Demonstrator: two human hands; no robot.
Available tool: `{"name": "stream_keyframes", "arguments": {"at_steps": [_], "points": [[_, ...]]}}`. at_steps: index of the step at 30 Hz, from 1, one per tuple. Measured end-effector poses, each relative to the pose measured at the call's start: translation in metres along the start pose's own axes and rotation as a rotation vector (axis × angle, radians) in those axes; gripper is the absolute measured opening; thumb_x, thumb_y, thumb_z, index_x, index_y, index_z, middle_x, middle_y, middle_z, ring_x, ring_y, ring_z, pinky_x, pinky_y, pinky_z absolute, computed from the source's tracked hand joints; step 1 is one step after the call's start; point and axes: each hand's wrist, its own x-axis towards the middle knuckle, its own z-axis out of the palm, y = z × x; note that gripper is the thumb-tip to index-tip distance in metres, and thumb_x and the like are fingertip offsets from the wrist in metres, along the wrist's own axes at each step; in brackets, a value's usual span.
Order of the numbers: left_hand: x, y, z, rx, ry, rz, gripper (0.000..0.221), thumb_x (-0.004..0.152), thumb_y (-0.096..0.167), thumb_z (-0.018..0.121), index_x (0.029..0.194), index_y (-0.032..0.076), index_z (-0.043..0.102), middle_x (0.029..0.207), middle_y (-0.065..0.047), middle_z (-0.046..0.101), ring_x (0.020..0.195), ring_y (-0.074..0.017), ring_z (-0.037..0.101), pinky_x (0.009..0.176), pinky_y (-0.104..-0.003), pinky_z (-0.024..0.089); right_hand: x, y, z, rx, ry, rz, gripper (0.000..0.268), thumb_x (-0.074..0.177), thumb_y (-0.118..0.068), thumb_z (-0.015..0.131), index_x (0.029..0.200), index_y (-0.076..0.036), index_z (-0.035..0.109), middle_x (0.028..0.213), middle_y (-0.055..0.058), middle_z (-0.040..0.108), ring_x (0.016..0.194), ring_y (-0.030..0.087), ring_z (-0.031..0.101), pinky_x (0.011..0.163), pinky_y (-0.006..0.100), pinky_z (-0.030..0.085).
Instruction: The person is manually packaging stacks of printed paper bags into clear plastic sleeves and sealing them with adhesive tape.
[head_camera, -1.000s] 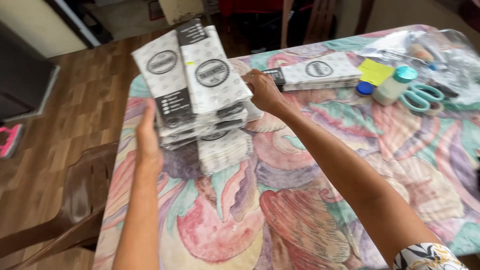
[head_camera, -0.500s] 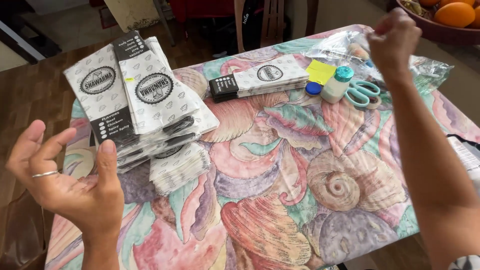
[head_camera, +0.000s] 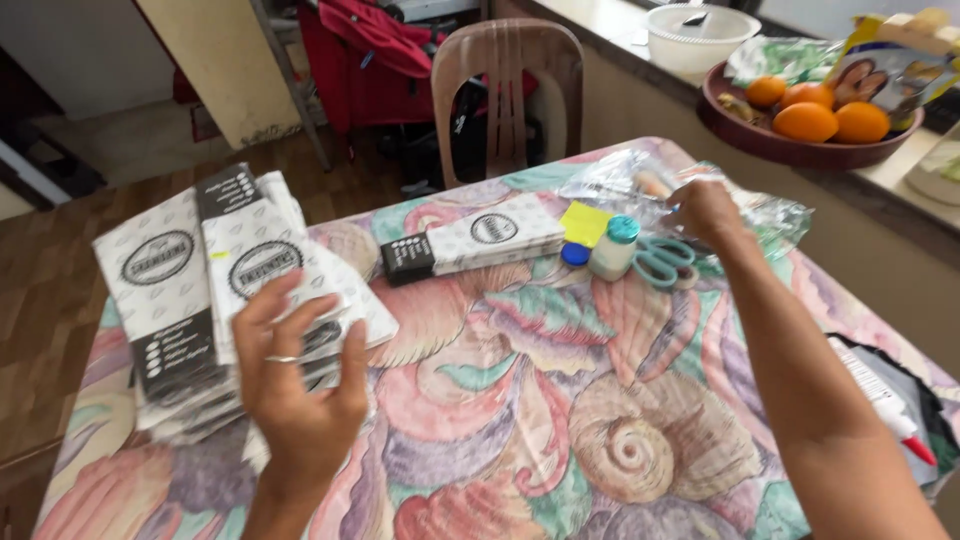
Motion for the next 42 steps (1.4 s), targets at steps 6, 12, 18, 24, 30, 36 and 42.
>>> {"name": "stream_keyframes", "arguments": {"at_steps": [6, 12, 18, 24, 30, 36, 42], "points": [[0.008, 0.024, 0.115, -0.246, -0.067, 0.110, 0.024, 0.086, -0.003, 0.072, 0.109, 0.002, 0.069, 0.126, -0.021, 0.058, 0.121, -0.0416, 0.060, 0.100, -0.049, 0.049, 0.011, 0.014, 0.042, -0.338, 0.159, -0.137, 0.013, 0.085, -0.031, 0.081, 0.097, -0.035, 0.084, 0.110, -0.002, 0.076, 0.102, 0.034, 0.076, 0.090, 0.051, 0.061], [-0.005, 0.051, 0.193, -0.243, -0.240, 0.179, 0.026, 0.082, 0.001, 0.075, 0.107, 0.004, 0.068, 0.125, -0.016, 0.057, 0.118, -0.0351, 0.060, 0.093, -0.046, 0.048, -0.013, 0.003, 0.017, 0.059, 0.482, -0.323, 0.013, 0.093, -0.020, 0.077, 0.103, -0.016, 0.085, 0.105, 0.012, 0.073, 0.086, 0.037, 0.071, 0.071, 0.048, 0.058], [-0.066, 0.061, 0.340, -0.328, -0.412, 0.147, 0.018, 0.087, 0.000, 0.066, 0.104, 0.005, 0.072, 0.111, -0.013, 0.063, 0.100, -0.0339, 0.070, 0.079, -0.044, 0.057, 0.013, 0.006, -0.012, 0.219, 0.414, -0.424, 0.018, 0.100, -0.026, 0.077, 0.095, -0.008, 0.077, 0.079, 0.010, 0.072, 0.083, 0.036, 0.073, 0.077, 0.047, 0.056], [-0.093, 0.111, 0.526, -0.005, -0.747, -0.030, 0.030, 0.081, 0.006, 0.068, 0.109, -0.002, 0.073, 0.145, -0.027, 0.054, 0.125, -0.0490, 0.061, 0.053, -0.076, 0.051, -0.010, -0.029, -0.065, 0.361, 0.219, -0.304, 0.011, 0.098, -0.019, 0.073, 0.091, -0.012, 0.076, 0.065, 0.008, 0.072, 0.061, 0.019, 0.072, 0.062, 0.030, 0.057], [-0.071, 0.094, 0.505, 0.127, -1.181, -0.194, 0.071, 0.099, 0.045, 0.052, 0.148, -0.005, 0.044, 0.157, -0.032, 0.035, 0.151, -0.0487, 0.026, 0.119, -0.054, 0.034, -0.065, -0.042, -0.123, 0.466, 0.327, -0.363, 0.017, 0.104, -0.016, 0.072, 0.093, -0.005, 0.076, 0.067, 0.011, 0.070, 0.064, 0.022, 0.073, 0.065, 0.032, 0.062], [-0.063, 0.099, 0.489, 0.168, -1.187, -0.220, 0.082, 0.098, 0.056, 0.052, 0.148, -0.007, 0.041, 0.152, -0.035, 0.039, 0.149, -0.0501, 0.028, 0.118, -0.057, 0.031, -0.075, -0.025, -0.156, 0.218, 0.581, -0.523, 0.020, 0.102, -0.030, 0.070, 0.099, -0.011, 0.075, 0.078, 0.017, 0.071, 0.086, 0.043, 0.068, 0.079, 0.051, 0.051], [-0.035, 0.111, 0.458, 0.110, -1.186, -0.300, 0.090, 0.104, 0.055, 0.041, 0.161, -0.006, 0.007, 0.147, -0.043, 0.042, 0.143, -0.0541, 0.037, 0.114, -0.057, 0.035, -0.067, 0.007, -0.190, 0.135, 0.742, -0.593, 0.016, 0.102, -0.021, 0.069, 0.092, -0.009, 0.072, 0.073, 0.020, 0.065, 0.080, 0.044, 0.066, 0.078, 0.052, 0.049]]}}
